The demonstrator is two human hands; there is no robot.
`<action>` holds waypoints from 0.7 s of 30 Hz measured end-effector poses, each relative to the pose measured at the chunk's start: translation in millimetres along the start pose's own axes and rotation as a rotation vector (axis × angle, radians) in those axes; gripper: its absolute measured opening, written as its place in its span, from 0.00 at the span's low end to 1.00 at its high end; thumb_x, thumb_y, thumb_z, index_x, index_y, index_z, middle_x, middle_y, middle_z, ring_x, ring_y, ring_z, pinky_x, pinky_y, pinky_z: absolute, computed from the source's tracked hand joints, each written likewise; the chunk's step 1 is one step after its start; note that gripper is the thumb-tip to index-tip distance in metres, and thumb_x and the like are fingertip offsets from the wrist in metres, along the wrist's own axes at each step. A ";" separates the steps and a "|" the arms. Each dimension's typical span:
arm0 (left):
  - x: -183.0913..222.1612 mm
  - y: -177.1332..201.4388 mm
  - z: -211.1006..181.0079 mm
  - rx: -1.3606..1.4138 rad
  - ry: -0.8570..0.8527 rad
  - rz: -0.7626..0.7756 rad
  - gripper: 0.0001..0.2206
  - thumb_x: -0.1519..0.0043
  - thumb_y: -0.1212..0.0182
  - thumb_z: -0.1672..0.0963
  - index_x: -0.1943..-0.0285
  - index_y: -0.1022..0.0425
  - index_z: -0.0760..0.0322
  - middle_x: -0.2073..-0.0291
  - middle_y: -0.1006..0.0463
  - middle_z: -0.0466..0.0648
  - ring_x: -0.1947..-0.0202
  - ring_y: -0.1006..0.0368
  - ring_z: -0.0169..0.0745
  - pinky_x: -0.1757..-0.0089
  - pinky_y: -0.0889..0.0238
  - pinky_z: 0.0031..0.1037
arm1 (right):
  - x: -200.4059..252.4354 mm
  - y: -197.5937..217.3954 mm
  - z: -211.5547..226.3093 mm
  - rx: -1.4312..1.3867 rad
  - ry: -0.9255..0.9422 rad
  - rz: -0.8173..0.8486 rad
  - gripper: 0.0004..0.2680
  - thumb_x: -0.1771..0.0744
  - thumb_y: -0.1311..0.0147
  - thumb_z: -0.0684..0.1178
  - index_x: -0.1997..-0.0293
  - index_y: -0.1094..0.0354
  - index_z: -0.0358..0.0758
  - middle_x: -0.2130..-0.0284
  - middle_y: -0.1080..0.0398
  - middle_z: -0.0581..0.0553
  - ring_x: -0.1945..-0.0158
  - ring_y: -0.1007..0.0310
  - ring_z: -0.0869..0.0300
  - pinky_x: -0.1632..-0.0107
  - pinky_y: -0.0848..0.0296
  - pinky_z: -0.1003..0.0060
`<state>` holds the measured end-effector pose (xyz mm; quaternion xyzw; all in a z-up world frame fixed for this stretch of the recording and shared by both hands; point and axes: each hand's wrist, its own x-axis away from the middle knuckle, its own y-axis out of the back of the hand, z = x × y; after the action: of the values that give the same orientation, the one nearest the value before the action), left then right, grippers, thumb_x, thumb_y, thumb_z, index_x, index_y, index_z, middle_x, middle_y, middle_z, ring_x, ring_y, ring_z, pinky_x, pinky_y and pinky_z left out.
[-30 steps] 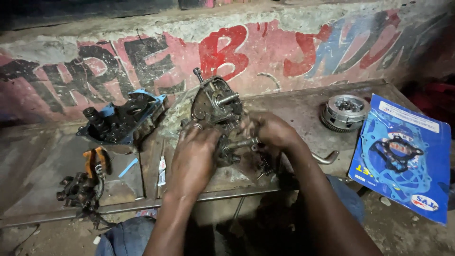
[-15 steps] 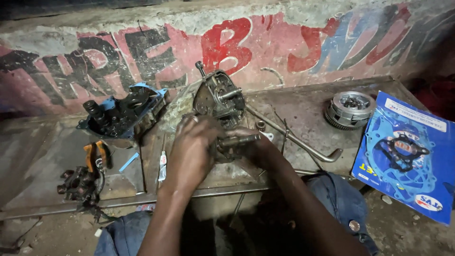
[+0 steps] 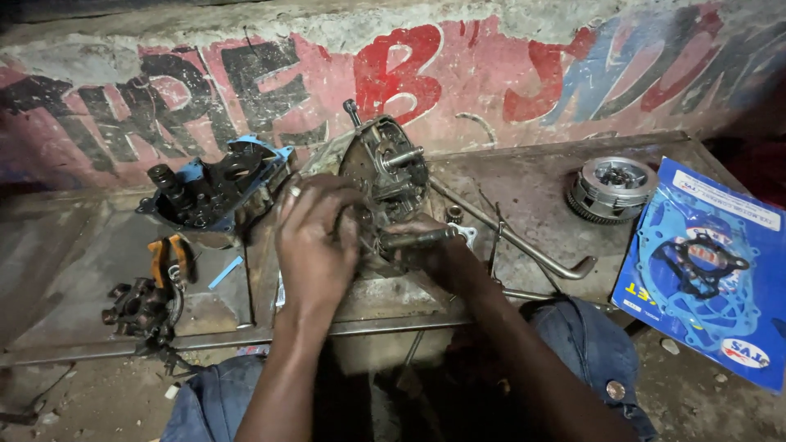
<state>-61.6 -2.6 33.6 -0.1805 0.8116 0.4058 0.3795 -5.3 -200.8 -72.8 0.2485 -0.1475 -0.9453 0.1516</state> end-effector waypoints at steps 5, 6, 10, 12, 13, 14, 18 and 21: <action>10.7 -11.3 19.2 -0.020 0.026 -0.094 0.07 0.43 0.32 0.62 0.57 0.17 0.73 0.57 0.18 0.67 0.47 0.25 0.73 0.40 0.39 0.51 | -5.3 4.4 13.2 -0.182 -0.065 -0.016 0.16 0.38 0.40 0.36 0.44 0.24 0.40 0.62 0.21 0.43 0.59 0.22 0.57 0.49 0.22 0.60; 11.3 -10.6 19.4 -0.020 0.025 -0.093 0.07 0.43 0.32 0.62 0.57 0.17 0.73 0.57 0.18 0.67 0.47 0.25 0.73 0.40 0.39 0.51 | -3.2 -0.8 25.4 -0.183 -0.065 -0.018 0.16 0.38 0.40 0.36 0.44 0.24 0.40 0.62 0.21 0.43 0.59 0.22 0.57 0.49 0.22 0.60; 8.6 -7.7 11.1 -0.037 -0.033 0.009 0.06 0.40 0.35 0.62 0.56 0.16 0.69 0.59 0.17 0.63 0.48 0.24 0.71 0.39 0.41 0.54 | -0.6 -13.2 49.0 0.530 -0.347 0.045 0.12 0.32 0.50 0.54 0.52 0.22 0.41 0.57 0.21 0.36 0.49 0.22 0.43 0.40 0.29 0.47; 2.6 -7.5 6.6 -0.056 -0.109 0.037 0.06 0.40 0.35 0.62 0.56 0.15 0.65 0.59 0.17 0.60 0.49 0.23 0.70 0.40 0.39 0.54 | -1.2 -16.3 37.3 0.653 -0.388 0.084 0.13 0.32 0.55 0.57 0.53 0.22 0.48 0.56 0.20 0.41 0.46 0.22 0.46 0.37 0.30 0.49; -1.6 -9.4 6.7 -0.085 -0.190 0.100 0.08 0.42 0.35 0.61 0.56 0.16 0.60 0.57 0.17 0.56 0.49 0.23 0.67 0.41 0.37 0.53 | -1.2 -18.0 25.0 0.915 -0.107 -0.078 0.11 0.32 0.53 0.53 0.60 0.21 0.47 0.67 0.21 0.44 0.60 0.21 0.50 0.48 0.26 0.49; -5.5 -11.4 6.5 -0.114 -0.271 0.162 0.10 0.44 0.34 0.60 0.55 0.16 0.54 0.55 0.18 0.52 0.48 0.23 0.65 0.43 0.36 0.52 | -1.0 -19.4 12.6 1.163 0.186 -0.244 0.10 0.32 0.51 0.49 0.66 0.20 0.46 0.79 0.21 0.47 0.74 0.19 0.53 0.59 0.22 0.48; -20.0 -7.6 4.0 -0.178 -0.329 0.268 0.06 0.42 0.34 0.57 0.57 0.17 0.54 0.57 0.19 0.49 0.52 0.24 0.60 0.44 0.36 0.50 | 14.0 -30.4 -13.3 0.897 -0.058 -0.254 0.07 0.33 0.49 0.54 0.61 0.23 0.50 0.72 0.22 0.48 0.64 0.20 0.51 0.55 0.22 0.48; -28.7 -15.7 9.3 -0.207 -0.382 0.403 0.03 0.43 0.33 0.55 0.64 0.18 0.54 0.63 0.19 0.49 0.56 0.25 0.58 0.46 0.35 0.50 | 9.6 -33.0 -58.6 0.500 -0.387 -0.266 0.11 0.36 0.45 0.61 0.53 0.29 0.56 0.62 0.23 0.50 0.50 0.22 0.48 0.49 0.22 0.48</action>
<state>-29.3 -5.2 43.8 0.0263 0.6994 0.5801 0.4167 9.8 -186.2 -137.5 0.1110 -0.3670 -0.9210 -0.0694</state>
